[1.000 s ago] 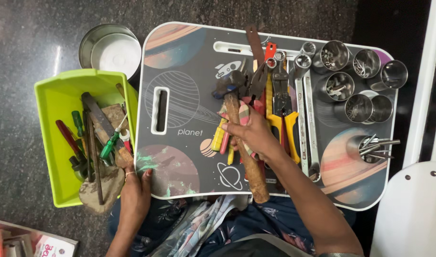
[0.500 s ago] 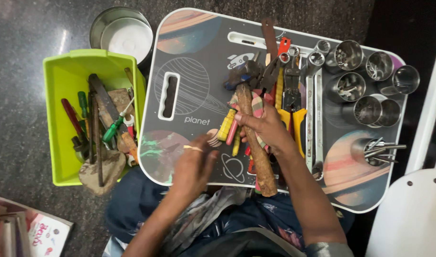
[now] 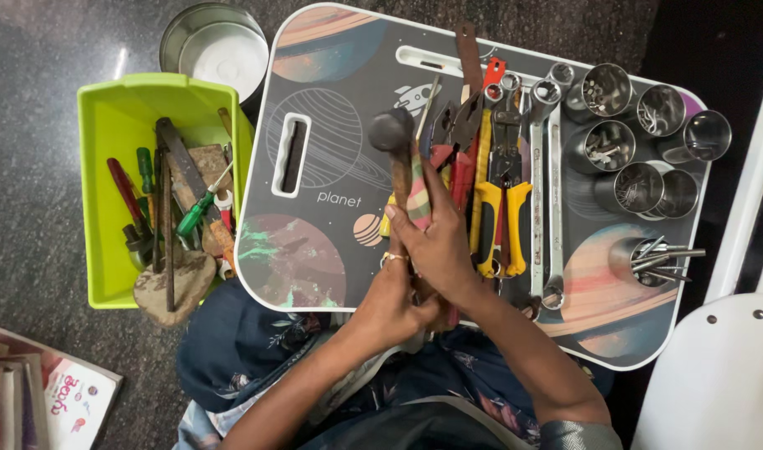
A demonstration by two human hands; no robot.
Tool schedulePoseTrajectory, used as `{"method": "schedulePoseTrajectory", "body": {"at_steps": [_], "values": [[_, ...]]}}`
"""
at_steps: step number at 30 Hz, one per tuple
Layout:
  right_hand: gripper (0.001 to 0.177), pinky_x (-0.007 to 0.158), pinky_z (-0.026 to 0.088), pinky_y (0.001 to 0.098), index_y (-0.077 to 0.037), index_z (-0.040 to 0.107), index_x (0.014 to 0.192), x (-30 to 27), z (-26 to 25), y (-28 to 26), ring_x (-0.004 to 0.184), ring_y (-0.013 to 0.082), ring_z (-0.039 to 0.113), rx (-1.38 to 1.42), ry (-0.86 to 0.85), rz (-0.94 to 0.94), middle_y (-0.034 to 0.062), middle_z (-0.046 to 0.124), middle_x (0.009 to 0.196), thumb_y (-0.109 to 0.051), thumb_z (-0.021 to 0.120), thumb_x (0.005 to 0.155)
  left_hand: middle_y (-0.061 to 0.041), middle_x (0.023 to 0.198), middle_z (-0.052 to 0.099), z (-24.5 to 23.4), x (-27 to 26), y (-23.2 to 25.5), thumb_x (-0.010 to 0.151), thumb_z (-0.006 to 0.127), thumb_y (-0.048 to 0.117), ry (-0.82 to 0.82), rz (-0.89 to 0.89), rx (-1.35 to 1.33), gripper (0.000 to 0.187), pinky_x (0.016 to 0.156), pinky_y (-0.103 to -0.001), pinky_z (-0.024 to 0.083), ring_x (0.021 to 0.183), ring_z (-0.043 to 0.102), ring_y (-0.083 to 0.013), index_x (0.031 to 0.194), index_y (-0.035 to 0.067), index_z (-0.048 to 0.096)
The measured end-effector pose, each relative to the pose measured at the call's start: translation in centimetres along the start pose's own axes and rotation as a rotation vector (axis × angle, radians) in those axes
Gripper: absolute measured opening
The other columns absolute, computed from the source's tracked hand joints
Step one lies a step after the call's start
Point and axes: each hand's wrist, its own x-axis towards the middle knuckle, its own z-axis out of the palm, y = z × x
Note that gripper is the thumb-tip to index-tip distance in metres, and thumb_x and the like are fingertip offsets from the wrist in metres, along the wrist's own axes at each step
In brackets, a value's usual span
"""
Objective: The person sits on the floor and wipes various hand tools with a cloth. They clean a hammer, pliers, and a screwdriver one at a time, placing each cleaned tool on a tray.
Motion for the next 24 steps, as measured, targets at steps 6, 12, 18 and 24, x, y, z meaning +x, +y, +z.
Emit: {"method": "schedulePoseTrajectory", "body": {"at_steps": [6, 12, 18, 24], "values": [[0.070, 0.102, 0.054, 0.0342, -0.003, 0.027, 0.161, -2.2, -0.8, -0.1, 0.123, 0.0232, 0.062, 0.293, -0.082, 0.126, 0.0171, 0.054, 0.147, -0.018, 0.066, 0.105, -0.016, 0.124, 0.054, -1.3, -1.7, -2.2, 0.074, 0.071, 0.004, -0.069, 0.281, -0.519, 0.119, 0.080, -0.033, 0.058, 0.094, 0.063, -0.0226, 0.167, 0.012, -0.003], [0.055, 0.066, 0.044, 0.0357, 0.003, 0.048, 0.145, -2.8, -5.7, 2.1, 0.075, 0.0236, 0.052, 0.451, 0.258, 0.382, 0.0218, 0.068, 0.137, -0.028, 0.064, 0.103, -0.012, 0.104, 0.055, -1.2, -3.0, -3.0, 0.069, 0.061, 0.000, -0.298, 0.073, -0.898, 0.112, 0.062, -0.030, 0.054, 0.077, 0.061, -0.0174, 0.169, 0.014, 0.014], [0.064, 0.118, 0.051, 0.0339, -0.003, 0.040, 0.153, -2.0, -7.7, 3.1, 0.134, 0.0236, 0.058, 0.443, 0.227, -0.070, 0.0132, 0.056, 0.148, -0.038, 0.071, 0.109, -0.013, 0.104, 0.066, -1.3, -3.7, -1.5, 0.073, 0.065, 0.000, -0.151, 0.425, 0.005, 0.102, 0.083, -0.038, 0.055, 0.087, 0.067, -0.0270, 0.167, 0.010, 0.025], [0.082, 0.094, 0.056, 0.0519, -0.013, 0.037, 0.151, -2.2, -7.9, 1.6, 0.125, 0.0334, 0.060, 1.120, 0.125, 0.252, 0.0087, 0.052, 0.146, -0.038, 0.084, 0.089, -0.023, 0.107, 0.060, 1.3, -3.4, -0.3, 0.073, 0.068, 0.003, 0.155, 0.546, 0.391, 0.096, 0.082, -0.047, 0.054, 0.094, 0.064, -0.0412, 0.159, 0.003, 0.026]]}}
